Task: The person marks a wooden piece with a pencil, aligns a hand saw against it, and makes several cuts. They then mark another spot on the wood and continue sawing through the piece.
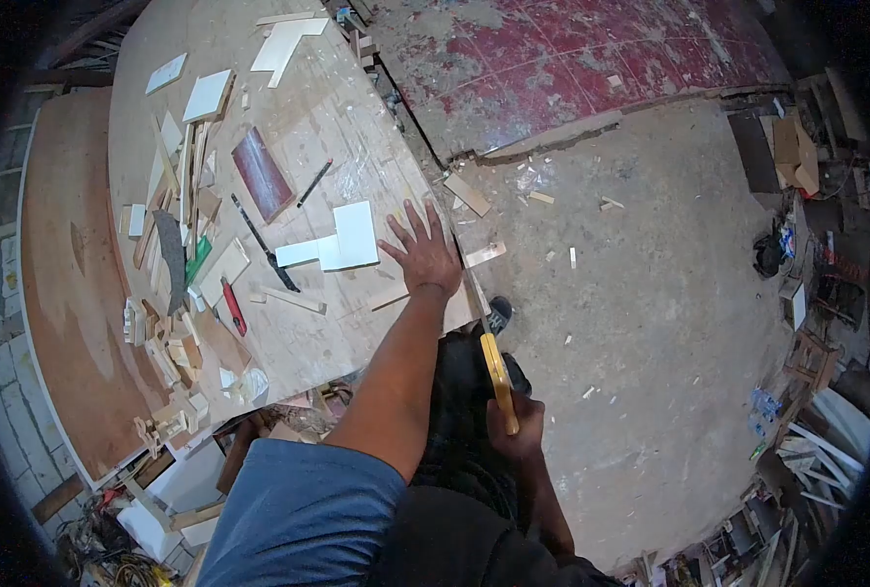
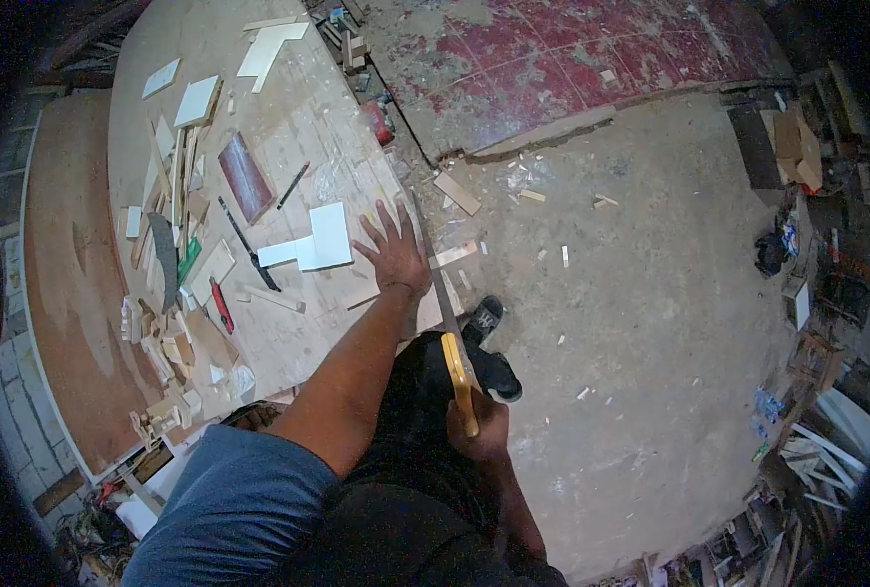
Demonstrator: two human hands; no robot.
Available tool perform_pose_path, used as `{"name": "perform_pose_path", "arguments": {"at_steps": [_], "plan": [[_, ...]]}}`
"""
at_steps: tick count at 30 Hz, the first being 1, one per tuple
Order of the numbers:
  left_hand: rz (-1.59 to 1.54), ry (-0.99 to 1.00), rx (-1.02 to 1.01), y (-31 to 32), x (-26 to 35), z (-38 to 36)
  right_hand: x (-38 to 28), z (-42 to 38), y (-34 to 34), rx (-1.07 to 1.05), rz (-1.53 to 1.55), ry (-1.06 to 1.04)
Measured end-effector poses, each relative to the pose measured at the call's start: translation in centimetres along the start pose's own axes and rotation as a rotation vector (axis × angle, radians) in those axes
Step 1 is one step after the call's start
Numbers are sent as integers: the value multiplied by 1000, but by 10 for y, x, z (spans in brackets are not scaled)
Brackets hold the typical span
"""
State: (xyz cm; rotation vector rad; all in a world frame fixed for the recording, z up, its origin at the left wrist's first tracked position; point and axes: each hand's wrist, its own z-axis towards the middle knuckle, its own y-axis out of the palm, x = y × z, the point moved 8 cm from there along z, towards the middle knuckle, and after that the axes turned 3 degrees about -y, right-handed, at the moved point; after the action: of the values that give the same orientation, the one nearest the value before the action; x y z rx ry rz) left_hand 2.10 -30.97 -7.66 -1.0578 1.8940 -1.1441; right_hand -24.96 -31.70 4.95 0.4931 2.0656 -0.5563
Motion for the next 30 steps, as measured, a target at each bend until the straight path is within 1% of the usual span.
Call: {"name": "perform_pose_path", "arguments": {"at_steps": [2, 3, 5, 6, 7, 8, 9, 11, 12, 14, 17, 19, 23, 26, 28, 29, 30], "plan": [[2, -1, 5, 1, 0, 1, -10, -3, -1, -17, -187, -107], [4, -2, 4, 1, 0, 1, -8, -5, -2, -17, -188, -107], [4, -2, 4, 4, -1, 2, -17, -14, -4, 35, -224, -330], [-11, 2, 34, 6, -1, 3, -14, -18, -6, 37, -226, -330], [-26, 5, 63, 6, -1, 3, -11, -22, -7, 29, -158, -322], [-28, 7, 64, 6, -1, 3, -11, -24, -8, 20, -90, -315], [-28, 5, 51, 6, -1, 3, -14, -26, -9, 23, -92, -315], [-31, 6, 40, 7, -1, 4, -23, -29, -15, 40, -19, -260], [-35, 8, 45, 7, -1, 4, -28, -30, -18, 42, -21, -261], [-42, 10, 51, 7, -1, 4, -29, -30, -19, -10, -27, -149], [-32, 11, 56, 3, -1, 3, -42, -26, -21, -23, -92, -96], [-30, 14, 0, 2, -1, 3, -51, -24, -22, -21, -100, -89], [-27, 21, 7, 4, -1, 3, -54, -23, -21, -60, -111, -81], [-28, 23, 23, -1, 0, 4, -60, -21, -19, -50, -91, -59], [57, 4, -78, -3, 0, 3, -66, -20, -16, -72, -102, -61], [61, 16, -77, 1, 1, 4, -70, -20, -14, -98, -116, -62], [40, 16, -31, 4, 0, 5, -80, -18, -15, -85, -114, -58]]}}
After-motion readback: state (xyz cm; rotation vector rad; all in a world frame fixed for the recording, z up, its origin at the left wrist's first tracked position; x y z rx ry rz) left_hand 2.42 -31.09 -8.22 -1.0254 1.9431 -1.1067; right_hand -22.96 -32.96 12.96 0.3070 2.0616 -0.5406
